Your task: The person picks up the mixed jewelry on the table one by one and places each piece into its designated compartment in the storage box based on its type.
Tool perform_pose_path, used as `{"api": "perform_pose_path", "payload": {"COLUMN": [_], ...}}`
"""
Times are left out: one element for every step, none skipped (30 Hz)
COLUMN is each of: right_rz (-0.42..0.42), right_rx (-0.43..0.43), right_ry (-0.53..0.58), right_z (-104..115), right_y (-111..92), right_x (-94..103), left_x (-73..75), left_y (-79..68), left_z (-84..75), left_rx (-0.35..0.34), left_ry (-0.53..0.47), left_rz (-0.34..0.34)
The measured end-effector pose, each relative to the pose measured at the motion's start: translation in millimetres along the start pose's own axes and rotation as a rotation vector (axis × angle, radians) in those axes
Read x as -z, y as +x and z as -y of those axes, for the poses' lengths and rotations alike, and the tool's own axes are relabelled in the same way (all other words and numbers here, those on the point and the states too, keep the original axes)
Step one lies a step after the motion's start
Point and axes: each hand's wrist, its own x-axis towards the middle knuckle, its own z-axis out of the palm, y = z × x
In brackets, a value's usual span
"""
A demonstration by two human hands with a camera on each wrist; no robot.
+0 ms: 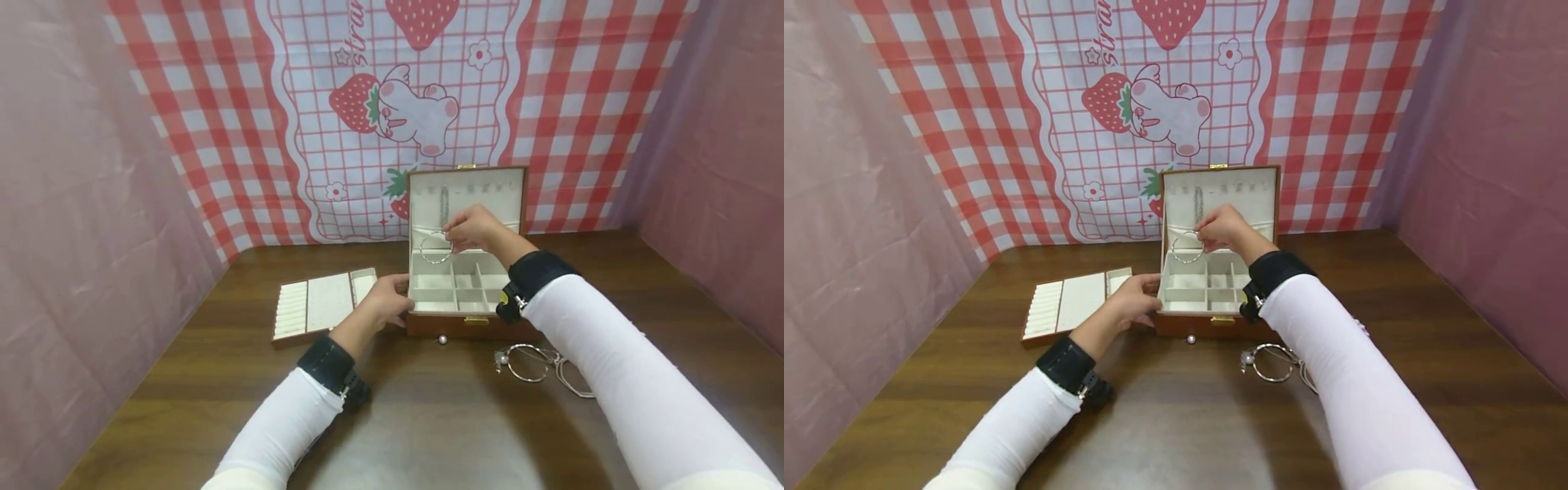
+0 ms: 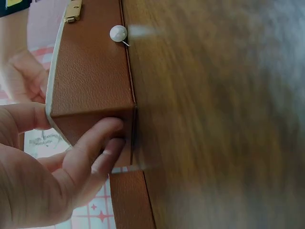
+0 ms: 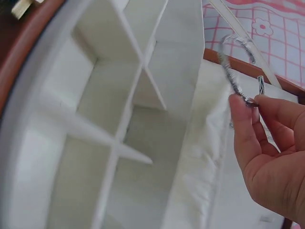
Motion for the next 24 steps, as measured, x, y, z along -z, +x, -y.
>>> {"api": "perform_pose_path", "payload": {"right_rz": [-0.005, -0.009, -0.015, -0.019, -0.022, -0.025, -0.029, -0.031, -0.033, -0.034, -0.033, -0.031, -0.026, -0.019, -0.012, -0.005, 0.000, 0.006, 0.010, 0.012, 0.021, 0.028, 0.037, 0.047], "right_rx": [-0.006, -0.011, -0.016, -0.017, -0.017, -0.018, -0.022, -0.025, -0.028, -0.034, -0.040, -0.049, -0.059, -0.070, -0.082, -0.092, -0.101, -0.111, -0.120, -0.129, -0.136, -0.145, -0.154, -0.164], "right_ry": [0.007, 0.015, 0.021, 0.026, 0.032, 0.038, 0.045, 0.048, 0.051, 0.053, 0.054, 0.055, 0.055, 0.055, 0.056, 0.053, 0.054, 0.056, 0.056, 0.057, 0.055, 0.052, 0.052, 0.045], "right_z": [-2, -4, -6, -8, -10, -12, -13, -15, -16, -17, -19, -20, -21, -22, -23, -23, -24, -24, -25, -25, -25, -26, -26, -27], "right_y": [2, 3, 5, 6, 8, 9, 11, 12, 13, 14, 15, 16, 17, 17, 18, 18, 18, 18, 19, 19, 20, 20, 21, 21], "right_x": [-1.1, -2.3, -3.7, -5.1, -6.4, -7.8, -9.2, -10.4, -11.5, -12.4, -13.2, -13.9, -14.4, -14.7, -14.7, -14.6, -14.2, -13.6, -13.0, -12.2, -11.4, -10.9, -10.5, -10.3], "left_x": [-0.7, -1.3, -1.8, -2.2, -2.6, -2.9, -3.2, -3.3, -3.5, -3.6, -3.8, -3.8, -3.8, -3.8, -3.8, -3.7, -3.8, -3.7, -3.7, -3.8, -3.8, -3.9, -4.0, -4.1], "left_y": [-0.1, 0.0, -0.2, -0.6, -0.8, -1.1, -1.6, -2.0, -2.3, -3.0, -3.3, -3.8, -4.1, -4.4, -4.3, -4.6, -4.3, -4.2, -3.8, -3.3, -2.6, -2.0, -1.5, -1.2], "left_z": [0.3, 0.8, 0.6, 0.4, 0.3, 0.0, 0.0, -0.2, -0.1, -0.2, -0.1, -0.3, -0.3, -0.6, -0.7, -1.1, -1.1, -1.3, -1.2, -0.9, -0.5, 0.0, 0.5, 0.9], "left_rx": [-0.002, -0.005, -0.008, -0.011, -0.014, -0.017, -0.018, -0.018, -0.018, -0.016, -0.016, -0.013, -0.011, -0.009, -0.007, -0.005, -0.004, -0.002, -0.002, -0.002, -0.002, -0.003, -0.003, -0.004], "left_ry": [-0.002, -0.003, -0.009, -0.013, -0.017, -0.019, -0.020, -0.022, -0.023, -0.022, -0.021, -0.020, -0.019, -0.016, -0.015, -0.013, -0.015, -0.015, -0.015, -0.015, -0.016, -0.015, -0.016, -0.015], "left_rz": [0.001, 0.000, -0.001, -0.001, -0.001, -0.001, -0.002, -0.004, -0.007, -0.010, -0.013, -0.015, -0.017, -0.018, -0.019, -0.019, -0.019, -0.018, -0.019, -0.019, -0.020, -0.021, -0.021, -0.022]}}
